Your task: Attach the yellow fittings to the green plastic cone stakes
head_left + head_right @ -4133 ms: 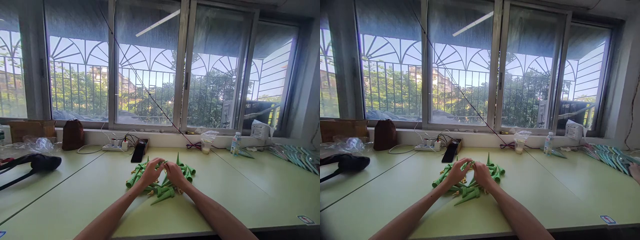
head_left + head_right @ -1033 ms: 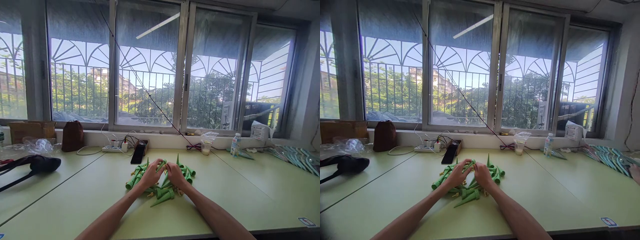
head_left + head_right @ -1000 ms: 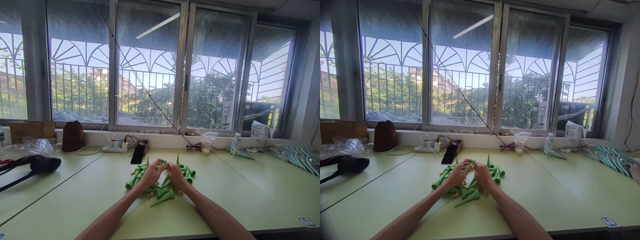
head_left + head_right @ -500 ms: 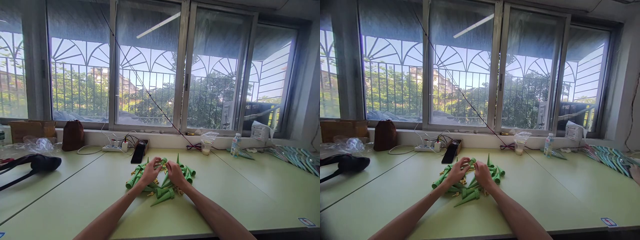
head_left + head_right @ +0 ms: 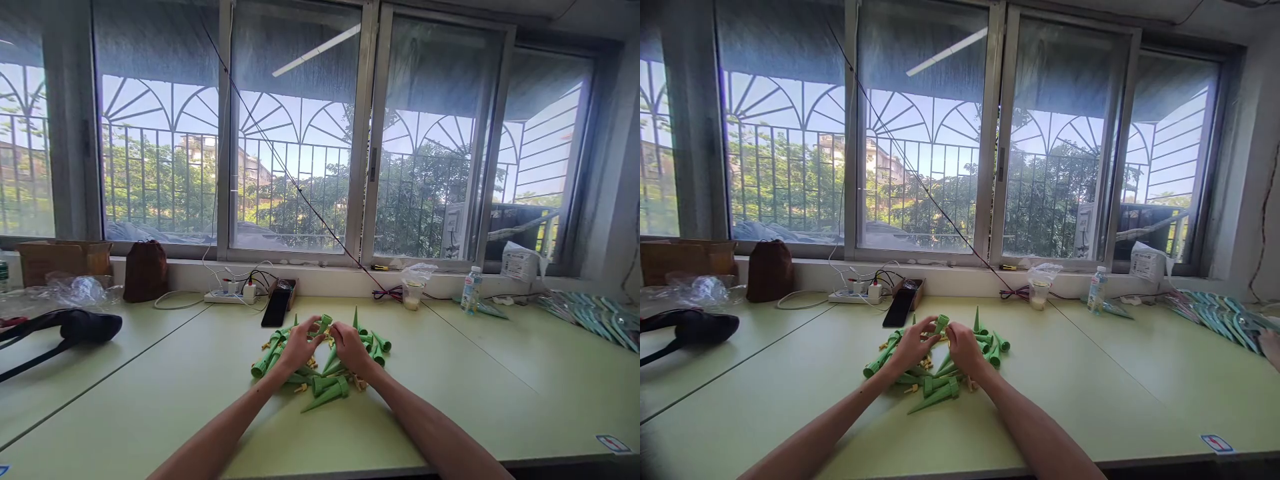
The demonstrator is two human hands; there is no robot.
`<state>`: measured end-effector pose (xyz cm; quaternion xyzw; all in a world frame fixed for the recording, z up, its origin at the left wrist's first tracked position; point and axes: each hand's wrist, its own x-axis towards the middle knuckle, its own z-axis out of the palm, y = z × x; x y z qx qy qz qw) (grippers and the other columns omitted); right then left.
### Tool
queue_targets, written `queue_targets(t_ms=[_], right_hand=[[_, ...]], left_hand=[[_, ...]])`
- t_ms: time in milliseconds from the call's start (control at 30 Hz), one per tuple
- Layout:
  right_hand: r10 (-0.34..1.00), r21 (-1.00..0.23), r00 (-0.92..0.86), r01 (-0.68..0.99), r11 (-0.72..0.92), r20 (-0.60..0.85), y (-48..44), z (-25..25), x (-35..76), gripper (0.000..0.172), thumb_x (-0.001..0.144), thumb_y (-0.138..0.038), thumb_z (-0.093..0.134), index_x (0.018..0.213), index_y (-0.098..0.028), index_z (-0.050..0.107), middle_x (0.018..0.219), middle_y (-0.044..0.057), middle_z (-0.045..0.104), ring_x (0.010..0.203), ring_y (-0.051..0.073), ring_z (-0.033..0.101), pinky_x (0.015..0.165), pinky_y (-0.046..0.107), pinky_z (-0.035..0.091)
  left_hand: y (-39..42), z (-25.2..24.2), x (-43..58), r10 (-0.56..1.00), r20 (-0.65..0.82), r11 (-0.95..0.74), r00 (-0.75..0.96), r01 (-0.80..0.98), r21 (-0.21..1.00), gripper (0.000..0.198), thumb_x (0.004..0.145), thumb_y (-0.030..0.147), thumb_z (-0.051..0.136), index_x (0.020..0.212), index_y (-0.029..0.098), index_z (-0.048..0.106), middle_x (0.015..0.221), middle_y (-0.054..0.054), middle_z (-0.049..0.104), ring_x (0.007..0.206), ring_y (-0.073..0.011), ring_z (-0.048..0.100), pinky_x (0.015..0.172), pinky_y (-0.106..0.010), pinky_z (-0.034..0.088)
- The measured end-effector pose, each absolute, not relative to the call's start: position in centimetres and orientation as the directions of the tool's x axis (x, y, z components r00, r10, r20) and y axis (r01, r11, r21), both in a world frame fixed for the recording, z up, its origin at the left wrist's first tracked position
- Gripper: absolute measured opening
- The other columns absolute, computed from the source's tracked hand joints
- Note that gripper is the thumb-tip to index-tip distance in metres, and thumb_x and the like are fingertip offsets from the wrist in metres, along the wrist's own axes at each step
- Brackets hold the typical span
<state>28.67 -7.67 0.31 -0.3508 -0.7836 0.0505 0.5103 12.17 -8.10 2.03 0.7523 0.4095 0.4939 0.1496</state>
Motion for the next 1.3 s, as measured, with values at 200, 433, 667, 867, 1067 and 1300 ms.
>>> queue_targets(t_ms=[200,433,667,867,1067,1300], right_hand=[[0.607,-0.445,-0.242,0.491,0.749,0.757,-7.62,0.23,28.72,0.028,0.093,-0.026,0.036,0.066,-0.019,0.043,0.063,-0.001,0.049,0.058,0.012,0.040,0.057,0.024,0.027],[0.609,-0.451,-0.245,0.481,0.752,0.754,-7.64,0.14,28.69,0.029,0.093,-0.026,0.036,0.066,-0.019,0.041,0.063,-0.001,0.047,0.058,0.012,0.038,0.057,0.024,0.027],[0.609,-0.448,-0.249,0.483,0.752,0.753,-7.72,0.22,28.72,0.029,0.094,-0.028,0.036,0.067,-0.019,0.042,0.064,-0.001,0.048,0.058,0.012,0.039,0.056,0.024,0.027],[0.605,-0.444,-0.247,0.485,0.754,0.757,-7.77,0.22,28.64,0.029,0.094,-0.028,0.036,0.067,-0.019,0.042,0.063,-0.001,0.048,0.058,0.012,0.039,0.057,0.023,0.027],[0.597,-0.433,-0.245,0.490,0.756,0.764,-7.60,0.18,28.60,0.029,0.094,-0.027,0.036,0.066,-0.019,0.043,0.063,-0.001,0.048,0.058,0.012,0.039,0.057,0.024,0.027],[0.597,-0.436,-0.237,0.491,0.755,0.766,-7.76,0.21,28.60,0.030,0.094,-0.027,0.037,0.066,-0.019,0.045,0.062,-0.001,0.049,0.057,0.012,0.039,0.056,0.024,0.028]], left_hand=[[-8.29,2.36,12.06,0.719,0.679,-0.618,0.151,0.586,0.524,0.036,0.071,0.030,0.068,0.106,0.019,0.067,0.075,-0.002,0.066,0.069,-0.0177,0.060,0.063,-0.025,0.046],[-8.29,2.39,12.11,0.715,0.678,-0.624,0.170,0.593,0.509,0.035,0.072,0.030,0.066,0.106,0.018,0.066,0.073,-0.001,0.063,0.060,-0.0140,0.055,0.059,-0.023,0.042],[-8.51,2.38,12.16,0.749,0.638,-0.603,0.178,0.581,0.547,0.036,0.075,0.031,0.062,0.109,0.019,0.062,0.079,0.000,0.062,0.050,-0.0093,0.052,0.053,-0.021,0.041],[-8.58,2.29,12.13,0.751,0.639,-0.595,0.165,0.588,0.547,0.037,0.075,0.030,0.061,0.111,0.019,0.061,0.086,-0.001,0.065,0.047,-0.0083,0.054,0.051,-0.020,0.042],[-8.95,2.42,12.41,0.745,0.646,-0.595,0.164,0.602,0.533,0.035,0.076,0.029,0.059,0.109,0.019,0.058,0.088,-0.003,0.065,0.050,-0.0095,0.057,0.050,-0.020,0.043],[-9.03,2.29,12.64,0.753,0.631,-0.625,0.185,0.500,0.600,0.030,0.077,0.025,0.054,0.106,0.020,0.056,0.092,-0.004,0.065,0.058,-0.0117,0.063,0.054,-0.021,0.049]])
